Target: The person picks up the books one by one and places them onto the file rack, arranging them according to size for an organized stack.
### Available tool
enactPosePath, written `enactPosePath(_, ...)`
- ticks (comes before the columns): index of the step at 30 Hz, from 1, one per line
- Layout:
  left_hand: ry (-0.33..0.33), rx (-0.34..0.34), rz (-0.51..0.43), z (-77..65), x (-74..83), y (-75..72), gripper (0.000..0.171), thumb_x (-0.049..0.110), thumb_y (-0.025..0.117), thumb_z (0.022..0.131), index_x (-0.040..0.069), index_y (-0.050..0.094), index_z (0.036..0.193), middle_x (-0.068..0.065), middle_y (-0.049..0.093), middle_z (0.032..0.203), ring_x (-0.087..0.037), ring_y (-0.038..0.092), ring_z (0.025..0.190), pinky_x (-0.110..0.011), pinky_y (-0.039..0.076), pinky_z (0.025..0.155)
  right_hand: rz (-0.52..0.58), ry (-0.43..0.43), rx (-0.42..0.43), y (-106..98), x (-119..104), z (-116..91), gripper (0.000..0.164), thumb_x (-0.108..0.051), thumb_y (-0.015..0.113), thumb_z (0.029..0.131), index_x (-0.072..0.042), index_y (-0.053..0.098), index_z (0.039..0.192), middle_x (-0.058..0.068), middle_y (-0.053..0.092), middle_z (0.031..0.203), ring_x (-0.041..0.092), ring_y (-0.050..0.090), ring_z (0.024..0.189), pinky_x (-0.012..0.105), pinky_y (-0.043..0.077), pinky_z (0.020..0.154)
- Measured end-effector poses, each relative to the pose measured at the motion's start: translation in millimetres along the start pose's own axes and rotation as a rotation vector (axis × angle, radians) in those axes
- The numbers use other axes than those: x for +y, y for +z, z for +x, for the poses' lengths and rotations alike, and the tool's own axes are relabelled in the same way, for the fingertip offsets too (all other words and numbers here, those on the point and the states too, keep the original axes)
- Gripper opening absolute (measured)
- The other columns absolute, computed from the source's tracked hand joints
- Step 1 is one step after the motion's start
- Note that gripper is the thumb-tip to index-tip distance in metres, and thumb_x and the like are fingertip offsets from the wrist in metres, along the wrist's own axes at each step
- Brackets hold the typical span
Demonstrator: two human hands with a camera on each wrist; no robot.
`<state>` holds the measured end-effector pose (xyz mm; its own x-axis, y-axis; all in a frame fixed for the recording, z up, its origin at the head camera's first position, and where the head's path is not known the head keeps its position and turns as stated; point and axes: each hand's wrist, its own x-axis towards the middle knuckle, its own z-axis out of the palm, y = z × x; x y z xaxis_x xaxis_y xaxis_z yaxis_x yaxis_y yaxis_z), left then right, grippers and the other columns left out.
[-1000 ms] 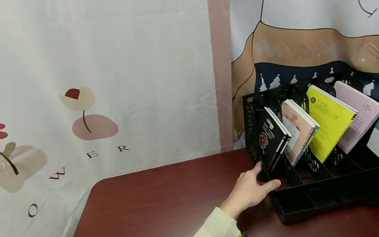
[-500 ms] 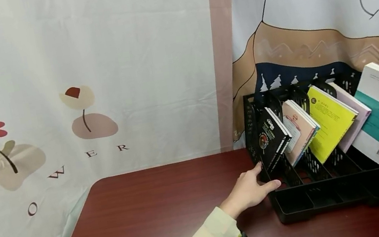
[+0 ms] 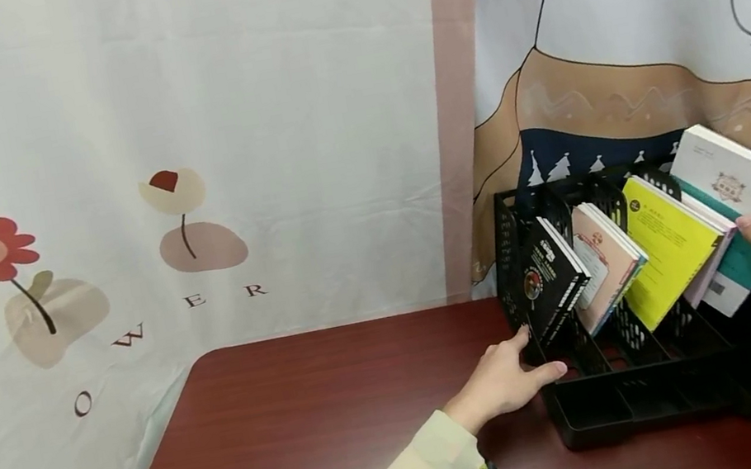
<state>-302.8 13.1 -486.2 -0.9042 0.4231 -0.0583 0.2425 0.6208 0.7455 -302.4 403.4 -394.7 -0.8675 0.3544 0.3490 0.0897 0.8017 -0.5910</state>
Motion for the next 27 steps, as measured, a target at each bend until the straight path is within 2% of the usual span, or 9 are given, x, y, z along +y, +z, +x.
enactPosePath(3,0.0,0.0,-0.002,0.3,0.9,0.1,0.093,0.067,0.069,0.09,0.018,0.039,0.164,0.008,0.076,0.074,-0.006,0.072,0.106,-0.034,0.055,0.103,0.001,-0.044,-0.026,4,10,4,0.071,-0.042,0.032,0.113,0.014,0.029,0.157,0.055,0.039,0.143,0.069,0.048,0.111,0.083,0.04,0.091)
enactPosePath(6,-0.01,-0.002,-0.003,-0.3,1.0,-0.2,0.093,0.067,0.069,0.091,0.019,0.038,0.165,0.009,0.075,0.073,-0.004,0.072,0.103,-0.034,0.055,0.103,0.004,-0.121,-0.082,10,21,8,0.068,-0.038,0.03,0.114,0.013,0.025,0.159,0.055,0.039,0.139,0.067,0.05,0.103,0.08,0.043,0.081)
enactPosePath(10,-0.017,-0.006,-0.008,-2.0,0.3,-0.4,0.094,0.067,0.069,0.091,0.018,0.037,0.165,0.008,0.074,0.072,-0.002,0.072,0.094,-0.034,0.056,0.101,0.039,-0.219,-0.168,21,32,11,0.064,-0.032,0.037,0.114,0.016,0.027,0.156,0.052,0.046,0.122,0.056,0.061,0.082,0.06,0.052,0.061)
enactPosePath(12,-0.017,-0.009,-0.012,-3.1,0.1,0.0,0.094,0.067,0.069,0.091,0.018,0.037,0.165,0.007,0.073,0.069,-0.002,0.071,0.088,-0.033,0.056,0.1,0.059,-0.269,-0.217,26,35,13,0.062,-0.029,0.04,0.114,0.016,0.031,0.154,0.05,0.05,0.118,0.04,0.066,0.075,0.049,0.054,0.056)
enactPosePath(15,-0.018,-0.015,-0.011,-4.4,-0.2,0.6,0.093,0.067,0.067,0.092,0.019,0.035,0.166,0.006,0.071,0.065,-0.002,0.071,0.082,-0.034,0.055,0.102,0.101,-0.326,-0.288,31,37,18,0.058,-0.026,0.044,0.113,0.015,0.032,0.153,0.045,0.053,0.12,0.009,0.064,0.078,0.032,0.052,0.059)
enactPosePath(18,-0.023,-0.028,-0.013,-5.2,0.6,0.7,0.092,0.067,0.065,0.093,0.021,0.034,0.166,0.006,0.07,0.065,-0.003,0.073,0.083,-0.036,0.054,0.105,0.145,-0.376,-0.374,33,39,21,0.062,-0.022,0.044,0.113,0.006,0.019,0.163,0.038,0.049,0.129,-0.01,0.055,0.084,0.022,0.048,0.061)
enactPosePath(22,-0.02,-0.036,-0.013,-4.0,2.8,0.7,0.092,0.067,0.064,0.093,0.021,0.033,0.166,0.006,0.073,0.07,-0.005,0.074,0.092,-0.037,0.054,0.107,0.172,-0.393,-0.462,34,46,22,0.078,-0.014,0.051,0.111,-0.005,0.0,0.169,0.039,0.042,0.138,-0.013,0.053,0.091,0.023,0.049,0.065)
enactPosePath(25,-0.014,-0.04,-0.001,-2.2,3.4,1.4,0.092,0.067,0.064,0.094,0.02,0.033,0.166,0.004,0.076,0.075,-0.005,0.074,0.093,-0.036,0.054,0.106,0.169,-0.378,-0.456,36,51,22,0.086,-0.002,0.057,0.105,-0.004,0.0,0.169,0.044,0.035,0.144,-0.018,0.047,0.093,0.02,0.048,0.066)
enactPosePath(27,-0.01,-0.039,0.014,-1.4,3.1,2.2,0.092,0.068,0.064,0.094,0.02,0.034,0.166,0.003,0.078,0.081,-0.005,0.074,0.096,-0.036,0.054,0.107,0.181,-0.361,-0.45,37,54,22,0.09,0.006,0.057,0.1,-0.002,-0.001,0.168,0.047,0.029,0.149,-0.019,0.044,0.094,0.018,0.046,0.066)
